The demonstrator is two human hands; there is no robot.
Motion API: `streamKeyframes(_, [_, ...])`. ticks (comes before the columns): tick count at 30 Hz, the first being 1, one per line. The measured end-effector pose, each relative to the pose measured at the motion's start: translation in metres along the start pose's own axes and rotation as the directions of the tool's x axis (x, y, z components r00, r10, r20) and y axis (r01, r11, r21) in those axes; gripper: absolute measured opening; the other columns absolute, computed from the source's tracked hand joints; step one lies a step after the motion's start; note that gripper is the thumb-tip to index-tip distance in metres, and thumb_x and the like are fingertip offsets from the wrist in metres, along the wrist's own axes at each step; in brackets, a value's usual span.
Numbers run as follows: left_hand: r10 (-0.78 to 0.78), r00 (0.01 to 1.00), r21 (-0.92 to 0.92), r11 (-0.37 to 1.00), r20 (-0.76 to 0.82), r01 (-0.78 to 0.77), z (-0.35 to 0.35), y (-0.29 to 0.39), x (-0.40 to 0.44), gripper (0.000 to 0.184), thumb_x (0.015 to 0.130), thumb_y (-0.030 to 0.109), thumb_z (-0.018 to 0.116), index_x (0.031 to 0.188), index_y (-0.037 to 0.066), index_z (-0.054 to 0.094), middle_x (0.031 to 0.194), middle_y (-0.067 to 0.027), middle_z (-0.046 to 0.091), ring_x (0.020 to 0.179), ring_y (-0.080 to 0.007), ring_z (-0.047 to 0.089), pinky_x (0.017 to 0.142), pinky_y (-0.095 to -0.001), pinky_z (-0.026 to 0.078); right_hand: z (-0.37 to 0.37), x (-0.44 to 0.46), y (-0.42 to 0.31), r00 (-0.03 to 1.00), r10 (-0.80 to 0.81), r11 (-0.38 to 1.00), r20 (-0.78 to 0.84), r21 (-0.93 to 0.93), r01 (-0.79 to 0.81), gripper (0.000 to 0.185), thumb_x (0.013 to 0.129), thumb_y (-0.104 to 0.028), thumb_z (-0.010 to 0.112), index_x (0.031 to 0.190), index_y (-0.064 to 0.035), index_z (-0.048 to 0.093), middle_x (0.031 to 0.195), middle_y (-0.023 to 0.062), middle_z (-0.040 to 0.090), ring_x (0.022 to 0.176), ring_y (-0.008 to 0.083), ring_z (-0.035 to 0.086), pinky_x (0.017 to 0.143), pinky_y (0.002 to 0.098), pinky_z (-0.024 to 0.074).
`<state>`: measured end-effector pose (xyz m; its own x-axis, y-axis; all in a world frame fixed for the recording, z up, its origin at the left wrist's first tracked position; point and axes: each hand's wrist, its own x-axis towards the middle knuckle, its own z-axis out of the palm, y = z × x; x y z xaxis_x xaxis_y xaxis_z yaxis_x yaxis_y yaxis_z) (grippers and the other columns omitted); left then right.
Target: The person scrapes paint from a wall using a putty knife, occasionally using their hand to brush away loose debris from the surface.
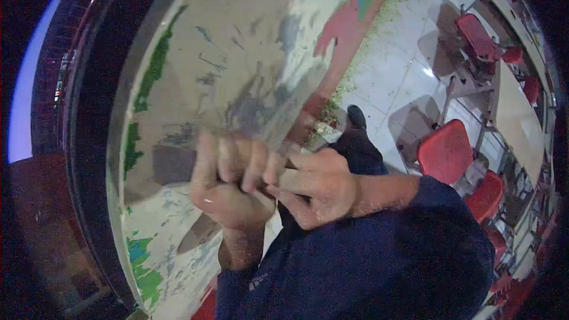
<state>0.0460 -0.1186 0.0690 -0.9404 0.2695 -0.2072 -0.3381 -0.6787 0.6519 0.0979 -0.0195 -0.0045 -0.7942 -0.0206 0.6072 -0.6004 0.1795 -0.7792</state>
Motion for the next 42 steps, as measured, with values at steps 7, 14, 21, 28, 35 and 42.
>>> streamKeyframes(7, [0.06,0.989,-0.068,0.996,0.133,-0.051,0.009,0.008,-0.004,0.048,0.097,0.038,0.03,0.055,0.014,0.031,0.049,0.0011,0.025,0.036,-0.0106,0.024,0.038,-0.0267,0.025,0.001,0.009,-0.011,0.999,-0.023,1.0,-0.035,0.015,0.024,0.012,0.071,-0.013,0.065,0.073,-0.0082,0.054,0.058,0.0074,0.041,0.044,0.0256,0.047,0.04,0.0362,0.0376])
streamKeyframes(14, [0.156,0.975,-0.176,0.976,0.158,-0.127,-0.003,0.004,-0.009,0.045,0.094,0.05,0.032,0.068,0.012,0.033,0.053,0.0019,0.027,0.039,-0.0099,0.026,0.04,-0.0281,0.03,-0.002,0.012,-0.01,0.998,-0.043,0.997,0.047,-0.069,0.046,0.013,0.072,-0.002,0.067,0.068,-0.004,0.055,0.063,0.0076,0.05,0.047,0.0228,0.053,0.041,0.032,0.0402])
streamKeyframes(21, [0.137,0.979,-0.123,0.985,0.149,-0.119,-0.005,-0.003,-0.003,0.049,0.095,0.05,0.027,0.063,0.014,0.03,0.052,0.0021,0.025,0.039,-0.009,0.024,0.038,-0.0251,0.027,-0.005,0.001,-0.006,0.999,-0.037,0.997,-0.006,-0.063,0.036,0.011,0.072,-0.005,0.068,0.069,-0.0048,0.058,0.056,0.0061,0.043,0.043,0.0216,0.048,0.038,0.0317,0.0371])
streamKeyframes(28, [0.2,0.958,-0.077,0.979,0.207,-0.188,0.0,0.002,-0.001,0.048,0.095,0.049,0.027,0.063,0.014,0.029,0.052,0.003,0.023,0.039,-0.0083,0.023,0.038,-0.0252,0.028,0.0,0.011,0.001,0.994,-0.098,0.994,-0.037,-0.042,0.097,0.011,0.07,-0.012,0.066,0.073,-0.0084,0.056,0.057,0.0076,0.041,0.044,0.0246,0.047,0.039,0.0363,0.0369])
streamKeyframes(35, [0.178,0.98,-0.029,0.984,0.086,-0.176,-0.002,-0.002,-0.008,0.048,0.095,0.048,0.028,0.061,0.014,0.03,0.051,0.0025,0.023,0.039,-0.0092,0.022,0.037,-0.0255,0.027,-0.003,0.001,-0.003,1.0,-0.016,1.0,0.001,0.009,0.016,0.011,0.068,-0.01,0.067,0.072,-0.007,0.057,0.057,0.0063,0.041,0.043,0.0234,0.047,0.038,0.035,0.0371])
streamKeyframes(42, [0.123,0.982,-0.087,0.99,0.143,-0.112,-0.007,-0.004,-0.003,0.05,0.094,0.052,0.024,0.061,0.015,0.029,0.051,0.002,0.021,0.04,-0.0109,0.022,0.039,-0.0282,0.029,0.0,-0.002,0.006,0.999,-0.041,0.999,-0.035,-0.001,0.041,0.015,0.072,-0.006,0.066,0.064,-0.0063,0.053,0.059,0.0058,0.044,0.043,0.0208,0.048,0.036,0.0321,0.0346])
